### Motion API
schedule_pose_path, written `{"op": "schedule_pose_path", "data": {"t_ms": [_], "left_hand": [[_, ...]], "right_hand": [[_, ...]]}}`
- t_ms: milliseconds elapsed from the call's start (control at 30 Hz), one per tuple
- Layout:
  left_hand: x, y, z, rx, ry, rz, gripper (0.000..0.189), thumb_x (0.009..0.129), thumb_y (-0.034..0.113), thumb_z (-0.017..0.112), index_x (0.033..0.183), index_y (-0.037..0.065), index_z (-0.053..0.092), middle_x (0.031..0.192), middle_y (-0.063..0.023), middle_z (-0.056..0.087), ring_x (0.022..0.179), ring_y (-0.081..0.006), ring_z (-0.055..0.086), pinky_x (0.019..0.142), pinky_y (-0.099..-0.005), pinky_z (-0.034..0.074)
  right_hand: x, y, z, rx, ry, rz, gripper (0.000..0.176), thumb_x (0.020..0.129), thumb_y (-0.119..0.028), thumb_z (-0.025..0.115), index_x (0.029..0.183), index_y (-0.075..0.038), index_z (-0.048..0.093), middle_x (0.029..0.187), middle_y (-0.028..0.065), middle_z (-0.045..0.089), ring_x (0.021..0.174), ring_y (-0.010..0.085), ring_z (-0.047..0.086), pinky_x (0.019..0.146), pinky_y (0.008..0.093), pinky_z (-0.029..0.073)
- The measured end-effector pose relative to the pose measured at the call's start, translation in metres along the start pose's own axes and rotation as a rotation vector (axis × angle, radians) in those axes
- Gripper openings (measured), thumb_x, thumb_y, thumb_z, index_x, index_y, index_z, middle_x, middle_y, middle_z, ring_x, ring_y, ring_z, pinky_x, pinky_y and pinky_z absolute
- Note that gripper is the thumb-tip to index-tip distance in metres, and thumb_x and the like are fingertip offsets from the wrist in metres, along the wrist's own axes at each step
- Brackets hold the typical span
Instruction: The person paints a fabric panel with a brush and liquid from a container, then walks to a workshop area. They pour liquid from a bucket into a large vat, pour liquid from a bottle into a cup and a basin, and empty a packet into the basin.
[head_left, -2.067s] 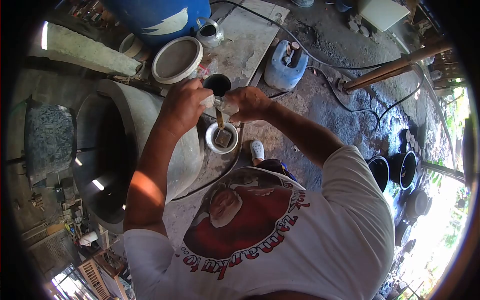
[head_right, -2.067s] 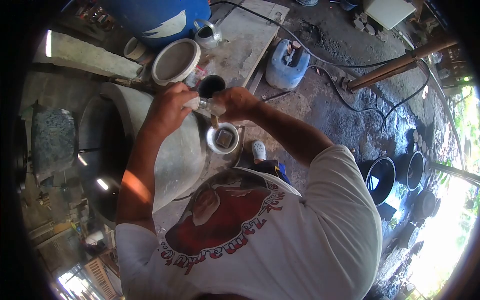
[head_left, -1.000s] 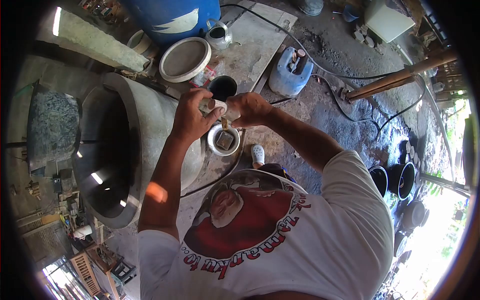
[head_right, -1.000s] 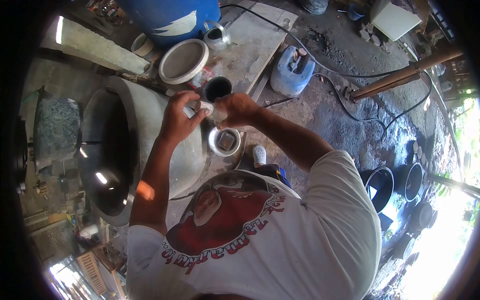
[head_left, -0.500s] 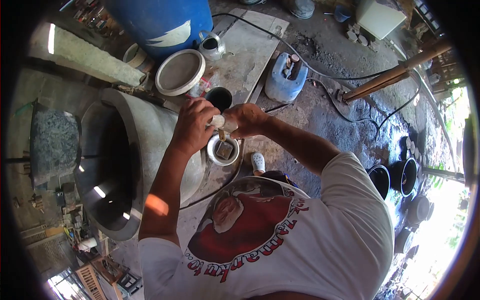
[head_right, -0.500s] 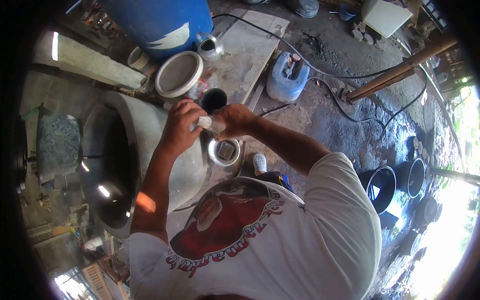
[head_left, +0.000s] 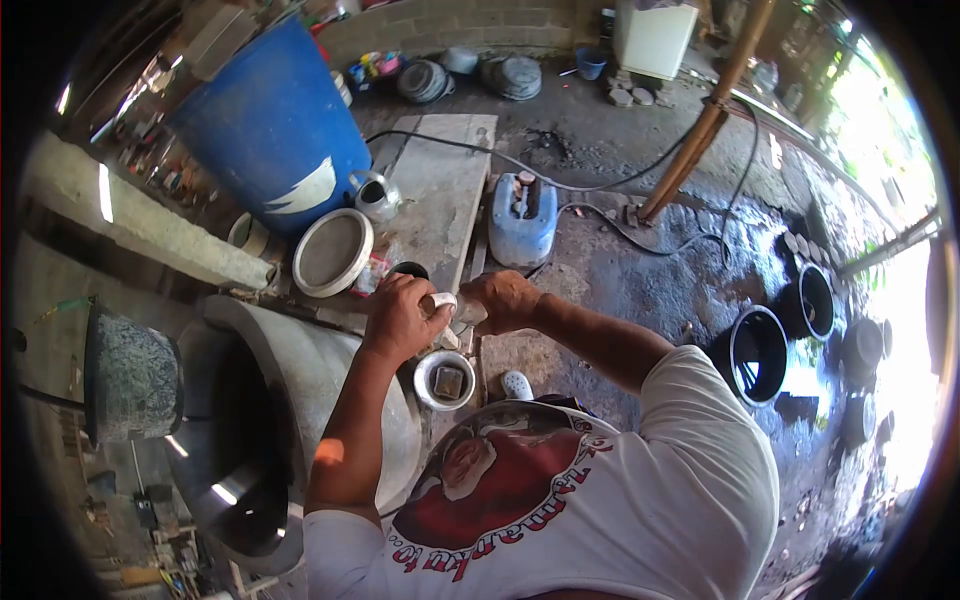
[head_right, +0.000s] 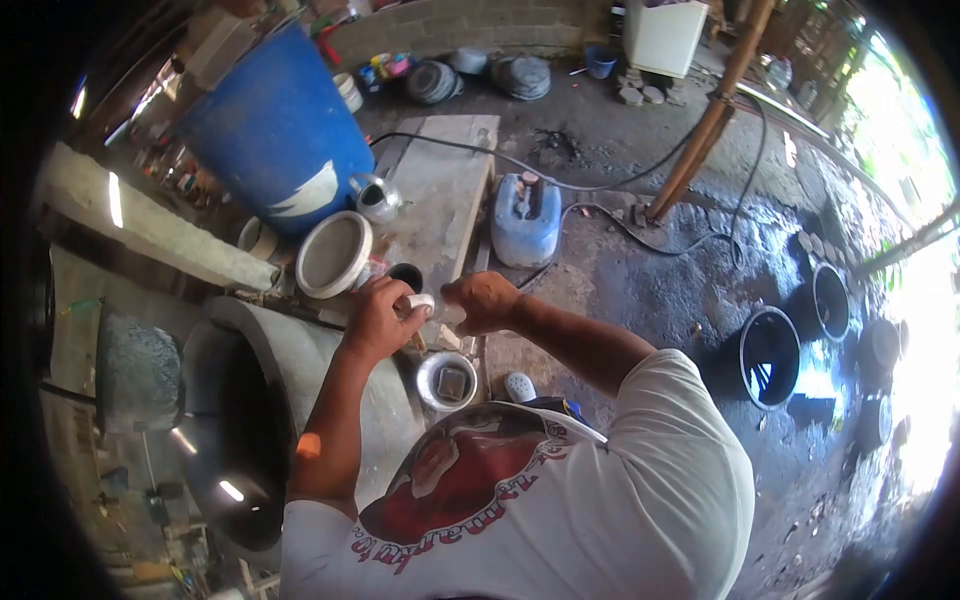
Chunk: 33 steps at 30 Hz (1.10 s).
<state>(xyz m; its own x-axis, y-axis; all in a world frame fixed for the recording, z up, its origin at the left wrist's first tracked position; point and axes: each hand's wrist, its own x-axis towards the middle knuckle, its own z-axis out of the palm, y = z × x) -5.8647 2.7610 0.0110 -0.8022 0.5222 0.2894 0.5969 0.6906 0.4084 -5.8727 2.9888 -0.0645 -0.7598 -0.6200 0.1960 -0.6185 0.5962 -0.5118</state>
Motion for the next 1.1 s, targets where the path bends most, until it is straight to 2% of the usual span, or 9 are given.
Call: {"op": "schedule_pose_path", "data": {"t_ms": [100, 167, 333, 367, 567, 733, 833, 1033, 1100], "left_hand": [[0.000, 0.034, 0.004, -0.008, 0.055, 0.040, 0.025, 0.072, 0.023, 0.082, 0.081, 0.006, 0.066, 0.078, -0.0119, 0.064, 0.085, -0.0336, 0.061, 0.079, -0.0456, 0.048], [-0.002, 0.061, 0.004, -0.096, 0.123, 0.155, 0.025, 0.074, 0.012, 0.081, 0.091, 0.002, 0.067, 0.081, -0.0128, 0.064, 0.079, -0.0319, 0.060, 0.074, -0.0436, 0.049], [-0.013, 0.108, 0.028, -0.320, 0.085, -0.004, 0.034, 0.075, 0.017, 0.083, 0.103, 0.003, 0.070, 0.094, -0.0147, 0.071, 0.091, -0.0299, 0.068, 0.082, -0.0372, 0.053], [-0.014, 0.118, 0.036, -0.378, 0.067, -0.043, 0.034, 0.075, 0.016, 0.083, 0.104, 0.003, 0.070, 0.097, -0.0137, 0.071, 0.092, -0.0257, 0.068, 0.083, -0.0352, 0.052], [-0.010, 0.107, 0.120, -0.913, -0.016, -0.192, 0.040, 0.083, 0.006, 0.079, 0.117, -0.001, 0.059, 0.108, -0.0070, 0.066, 0.098, -0.0149, 0.063, 0.088, -0.0286, 0.050], [-0.020, 0.107, 0.148, -0.965, -0.082, -0.200, 0.041, 0.087, 0.001, 0.073, 0.125, -0.001, 0.058, 0.116, -0.0086, 0.064, 0.105, -0.0169, 0.061, 0.095, -0.0297, 0.048], [-0.021, 0.101, 0.160, -0.753, -0.117, -0.212, 0.041, 0.092, 0.003, 0.067, 0.131, -0.003, 0.056, 0.122, -0.0097, 0.063, 0.112, -0.0181, 0.060, 0.099, -0.0316, 0.046], [0.003, 0.129, 0.214, -0.649, -0.067, -0.291, 0.034, 0.091, 0.004, 0.067, 0.123, -0.004, 0.059, 0.120, -0.0111, 0.064, 0.107, -0.0192, 0.062, 0.097, -0.0324, 0.048], [0.014, 0.146, 0.244, -0.657, -0.069, -0.301, 0.034, 0.089, 0.002, 0.068, 0.122, -0.004, 0.059, 0.118, -0.0117, 0.064, 0.105, -0.0194, 0.063, 0.096, -0.0326, 0.049]], "right_hand": [[-0.040, -0.010, -0.016, -0.038, 0.053, 0.077, 0.046, 0.062, -0.027, 0.081, 0.099, -0.007, 0.064, 0.092, 0.0146, 0.070, 0.090, 0.0368, 0.068, 0.077, 0.0454, 0.054], [-0.069, -0.019, -0.023, -0.050, 0.090, 0.128, 0.046, 0.062, -0.028, 0.082, 0.099, -0.007, 0.064, 0.092, 0.0148, 0.070, 0.090, 0.0372, 0.068, 0.077, 0.0454, 0.054], [-0.153, -0.030, -0.037, -0.095, 0.218, 0.289, 0.058, 0.061, -0.032, 0.087, 0.107, -0.006, 0.063, 0.094, 0.0172, 0.070, 0.091, 0.0391, 0.068, 0.077, 0.0475, 0.053], [-0.176, -0.028, -0.036, -0.097, 0.252, 0.326, 0.058, 0.061, -0.033, 0.087, 0.107, -0.006, 0.063, 0.092, 0.0174, 0.070, 0.090, 0.0396, 0.068, 0.076, 0.0474, 0.053], [-0.303, -0.047, -0.053, -0.044, 0.429, 0.663, 0.054, 0.060, -0.037, 0.086, 0.096, -0.005, 0.062, 0.086, 0.0172, 0.068, 0.086, 0.0405, 0.066, 0.073, 0.0483, 0.050], [-0.409, -0.028, -0.048, -0.108, 0.557, 0.786, 0.053, 0.060, -0.040, 0.084, 0.095, -0.006, 0.062, 0.087, 0.0171, 0.066, 0.087, 0.0395, 0.066, 0.073, 0.0486, 0.050], [-0.477, -0.022, -0.050, -0.114, 0.601, 0.937, 0.053, 0.060, -0.040, 0.084, 0.095, -0.007, 0.063, 0.086, 0.0171, 0.066, 0.086, 0.0392, 0.066, 0.073, 0.0483, 0.050], [-0.652, 0.065, -0.025, -0.298, 0.617, 1.086, 0.054, 0.061, -0.045, 0.084, 0.096, -0.008, 0.066, 0.090, 0.0158, 0.068, 0.089, 0.0363, 0.067, 0.076, 0.0457, 0.052], [-0.696, 0.063, -0.050, -0.266, 0.552, 1.205, 0.054, 0.061, -0.045, 0.083, 0.097, -0.008, 0.066, 0.092, 0.0156, 0.069, 0.092, 0.0355, 0.067, 0.080, 0.0450, 0.052]]}}
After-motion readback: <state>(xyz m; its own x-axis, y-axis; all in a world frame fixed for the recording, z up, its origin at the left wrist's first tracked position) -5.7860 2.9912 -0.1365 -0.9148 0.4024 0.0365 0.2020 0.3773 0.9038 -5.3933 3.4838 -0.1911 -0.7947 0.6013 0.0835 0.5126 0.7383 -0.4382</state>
